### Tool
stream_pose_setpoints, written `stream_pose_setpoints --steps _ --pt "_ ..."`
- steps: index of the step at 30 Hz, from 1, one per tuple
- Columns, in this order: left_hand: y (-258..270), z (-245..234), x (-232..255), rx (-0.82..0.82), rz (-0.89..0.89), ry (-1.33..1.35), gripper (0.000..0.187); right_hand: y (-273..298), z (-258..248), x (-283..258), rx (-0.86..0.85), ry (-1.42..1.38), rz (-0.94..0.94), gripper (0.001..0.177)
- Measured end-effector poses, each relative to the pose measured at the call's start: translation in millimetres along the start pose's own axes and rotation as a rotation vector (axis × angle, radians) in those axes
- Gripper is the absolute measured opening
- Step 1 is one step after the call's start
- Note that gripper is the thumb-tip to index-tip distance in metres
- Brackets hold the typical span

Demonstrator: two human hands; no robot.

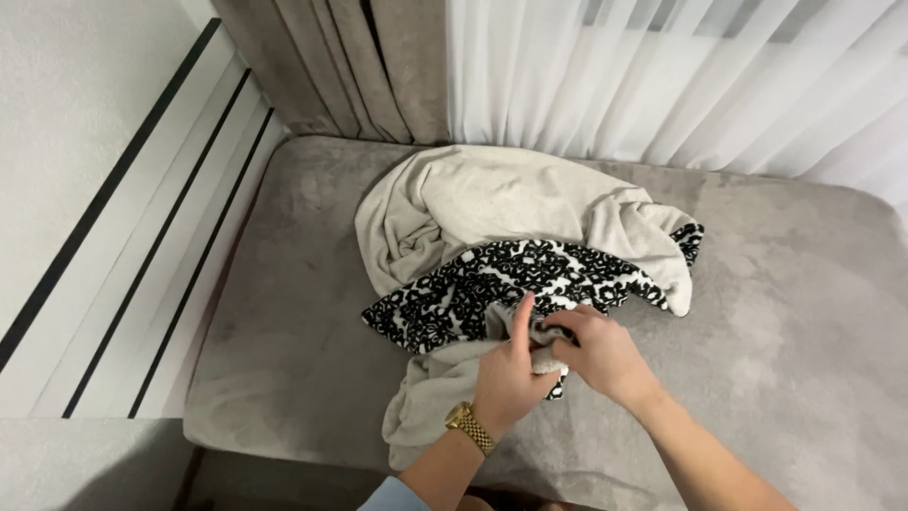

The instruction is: Spreading and smoothing a large patterned bedspread over a bed.

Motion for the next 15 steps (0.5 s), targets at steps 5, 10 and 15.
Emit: stream_pose_setpoints --steps 5,10,15 --pt "-14.4 10.8 -3.0 -0.064 0.014 -0.017 0.057 14.3 -18.5 -7.0 0.127 0.202 -0.158 0.028" --pt "-15.2 13.0 -6.4 0.01 0.092 -0.112 0.072 21.3 -45.9 7.2 0.222 0.156 -0.176 0.035" --pt "3.5 12.9 17.0 0.318 0.323 -0.373 0.091 28.7 -75.4 11.1 0.38 0.3 -0.136 0.035"
Point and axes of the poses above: each hand's wrist, its own y-axis away from the middle knuckle, its own z-axis out of the palm, x = y × z, the point moved 6 cm from there along -y, towards the middle knuckle, and after that the axes turned 3 degrees about z, right-handed, at the moved point
